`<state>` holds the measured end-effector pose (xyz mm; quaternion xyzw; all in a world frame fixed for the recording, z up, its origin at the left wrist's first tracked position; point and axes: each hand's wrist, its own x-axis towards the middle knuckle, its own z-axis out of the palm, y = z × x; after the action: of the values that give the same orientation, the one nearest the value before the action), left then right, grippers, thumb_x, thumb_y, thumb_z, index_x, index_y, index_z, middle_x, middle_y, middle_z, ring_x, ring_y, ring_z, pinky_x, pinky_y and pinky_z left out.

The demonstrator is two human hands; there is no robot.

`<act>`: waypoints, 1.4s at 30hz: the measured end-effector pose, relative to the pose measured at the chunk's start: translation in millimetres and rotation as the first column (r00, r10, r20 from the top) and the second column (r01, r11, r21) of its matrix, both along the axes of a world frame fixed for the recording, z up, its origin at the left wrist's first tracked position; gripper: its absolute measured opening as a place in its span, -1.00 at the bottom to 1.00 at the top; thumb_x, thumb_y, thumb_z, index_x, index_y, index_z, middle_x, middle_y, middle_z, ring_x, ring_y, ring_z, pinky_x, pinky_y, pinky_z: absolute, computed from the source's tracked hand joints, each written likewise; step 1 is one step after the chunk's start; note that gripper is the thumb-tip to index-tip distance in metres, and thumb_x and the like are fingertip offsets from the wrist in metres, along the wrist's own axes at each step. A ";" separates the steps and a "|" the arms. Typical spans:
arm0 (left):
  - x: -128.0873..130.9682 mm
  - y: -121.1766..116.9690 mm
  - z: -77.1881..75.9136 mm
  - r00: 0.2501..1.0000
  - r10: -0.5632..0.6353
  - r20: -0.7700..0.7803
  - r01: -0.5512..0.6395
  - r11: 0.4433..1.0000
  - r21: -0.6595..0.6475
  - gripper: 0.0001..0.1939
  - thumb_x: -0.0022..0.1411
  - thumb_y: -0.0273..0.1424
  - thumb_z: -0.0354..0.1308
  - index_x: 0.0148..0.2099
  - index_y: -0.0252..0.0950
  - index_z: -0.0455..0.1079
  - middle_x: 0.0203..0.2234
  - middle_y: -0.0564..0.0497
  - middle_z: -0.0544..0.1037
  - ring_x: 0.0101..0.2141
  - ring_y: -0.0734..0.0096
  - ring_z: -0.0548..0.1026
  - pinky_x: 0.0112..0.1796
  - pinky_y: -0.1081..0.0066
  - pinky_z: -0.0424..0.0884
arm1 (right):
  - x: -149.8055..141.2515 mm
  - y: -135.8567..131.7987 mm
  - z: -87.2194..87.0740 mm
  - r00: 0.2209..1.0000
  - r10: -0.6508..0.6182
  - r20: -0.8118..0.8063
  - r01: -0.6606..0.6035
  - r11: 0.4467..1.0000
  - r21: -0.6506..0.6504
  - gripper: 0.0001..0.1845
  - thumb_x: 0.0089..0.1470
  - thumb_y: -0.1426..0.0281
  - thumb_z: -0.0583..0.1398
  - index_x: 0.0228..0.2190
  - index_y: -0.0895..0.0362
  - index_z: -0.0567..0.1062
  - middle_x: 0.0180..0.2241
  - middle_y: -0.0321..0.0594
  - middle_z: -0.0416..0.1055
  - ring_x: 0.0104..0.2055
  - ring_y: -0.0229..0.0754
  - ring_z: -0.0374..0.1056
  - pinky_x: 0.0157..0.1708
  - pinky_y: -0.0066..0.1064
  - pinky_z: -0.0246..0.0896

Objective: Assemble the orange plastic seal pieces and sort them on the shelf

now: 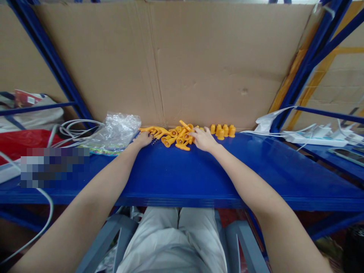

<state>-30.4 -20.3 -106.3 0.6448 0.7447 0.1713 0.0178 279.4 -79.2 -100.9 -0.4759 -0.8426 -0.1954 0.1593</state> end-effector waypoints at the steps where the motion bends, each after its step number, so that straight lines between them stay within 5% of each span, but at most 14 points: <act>1: 0.4 -1.4 0.5 1.000 0.006 -0.001 -0.006 1.000 0.000 -0.48 0.44 -0.30 -0.13 0.30 -0.32 0.40 0.34 -0.31 0.39 0.32 -0.09 0.36 0.27 -0.08 0.30 | 0.5 0.1 -0.4 1.000 -0.008 0.019 0.008 1.000 -0.006 -0.46 0.26 0.51 0.00 0.18 0.09 0.50 0.18 0.07 0.46 0.20 0.10 0.38 0.14 -0.01 0.14; 6: 5.1 -8.2 4.3 0.999 0.025 -0.025 -0.024 0.999 0.046 -0.48 0.44 -0.30 -0.14 0.29 -0.32 0.41 0.36 -0.31 0.35 0.34 -0.14 0.32 0.26 -0.13 0.29 | 6.2 1.2 3.7 0.995 -0.007 0.103 0.005 1.000 0.025 -0.61 0.28 0.47 0.07 0.06 0.14 0.55 0.00 0.07 0.54 0.06 0.09 0.44 -0.04 -0.17 0.12; 11: 18.4 -16.0 14.9 0.990 -0.108 -0.086 0.129 0.940 0.315 -0.49 0.41 -0.40 -0.15 0.28 -0.34 0.40 0.39 -0.30 0.30 0.35 -0.06 0.30 0.28 -0.11 0.22 | 16.6 4.8 9.4 0.997 -0.001 0.071 -0.004 0.997 0.077 -0.74 0.30 0.45 0.11 -0.09 0.14 0.58 -0.12 0.02 0.57 -0.04 0.03 0.46 -0.09 -0.21 0.08; 16: 39.1 -28.2 24.7 0.903 -0.373 -0.215 0.430 0.745 0.510 -0.53 0.43 -0.38 -0.08 0.31 -0.29 0.34 0.38 -0.27 0.33 0.35 -0.02 0.28 0.26 -0.08 0.20 | 23.5 12.1 8.9 0.979 0.078 -0.186 -0.053 0.989 0.139 -0.70 0.33 0.40 0.06 -0.07 0.12 0.56 -0.09 0.02 0.56 -0.06 0.05 0.44 -0.14 -0.21 0.16; 23: 80.5 -44.3 16.5 0.668 -0.621 -0.411 0.738 0.482 0.472 -0.52 0.45 -0.22 0.06 0.30 -0.33 0.31 0.23 -0.31 0.51 0.22 0.05 0.46 0.15 0.12 0.34 | 9.4 4.7 13.4 0.918 0.244 -0.313 -0.149 0.943 0.299 -0.67 0.38 0.34 0.00 -0.05 0.12 0.54 -0.10 0.03 0.55 -0.06 0.06 0.44 -0.10 -0.16 0.25; 29: 97.3 -48.0 13.1 0.698 -0.601 -0.390 0.709 0.504 0.492 -0.76 0.50 -0.35 -0.02 0.04 -0.32 0.41 -0.15 -0.19 0.68 -0.11 0.15 0.63 -0.09 0.24 0.45 | -11.6 -8.5 13.8 0.906 0.336 -0.255 -0.259 0.921 0.292 -0.62 0.42 0.29 0.00 0.07 0.10 0.51 -0.06 0.02 0.56 0.03 0.07 0.43 0.01 -0.09 0.26; 33: 94.0 -44.9 14.0 0.755 -0.586 -0.293 0.637 0.552 0.538 -0.84 0.48 -0.35 0.01 -0.03 -0.30 0.37 -0.25 -0.16 0.66 -0.20 0.13 0.63 -0.13 0.22 0.46 | -9.0 -4.7 12.8 0.898 0.278 -0.341 -0.178 0.939 0.296 -0.48 0.38 0.18 0.08 0.26 0.10 0.39 0.12 0.09 0.50 0.15 0.14 0.40 0.11 0.01 0.23; 37: 92.0 -39.7 12.9 0.808 -0.574 -0.129 0.531 0.616 0.582 -0.82 0.50 -0.29 0.01 0.01 -0.26 0.33 -0.33 -0.11 0.62 -0.25 0.14 0.62 -0.21 0.25 0.49 | -0.7 3.5 11.7 0.913 0.197 -0.357 -0.127 0.970 0.209 -0.51 0.36 0.09 0.09 0.14 0.10 0.50 0.08 0.09 0.54 0.16 0.19 0.41 0.12 0.04 0.21; 42: 89.9 -42.2 15.6 0.767 -0.627 -0.134 0.553 0.541 0.634 -0.63 0.52 -0.26 -0.09 0.26 -0.26 0.24 -0.01 -0.22 0.61 -0.09 0.16 0.62 -0.05 0.20 0.51 | -0.2 4.5 11.9 0.932 0.160 -0.325 -0.132 0.985 0.107 -0.57 0.36 0.18 0.07 0.04 0.16 0.54 -0.03 0.10 0.60 0.01 0.14 0.49 0.04 -0.06 0.22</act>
<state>59.5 -62.4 -90.7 0.8124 0.3759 0.4330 -0.1059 279.1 -74.7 -89.0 -0.4309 -0.8278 -0.1347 0.3329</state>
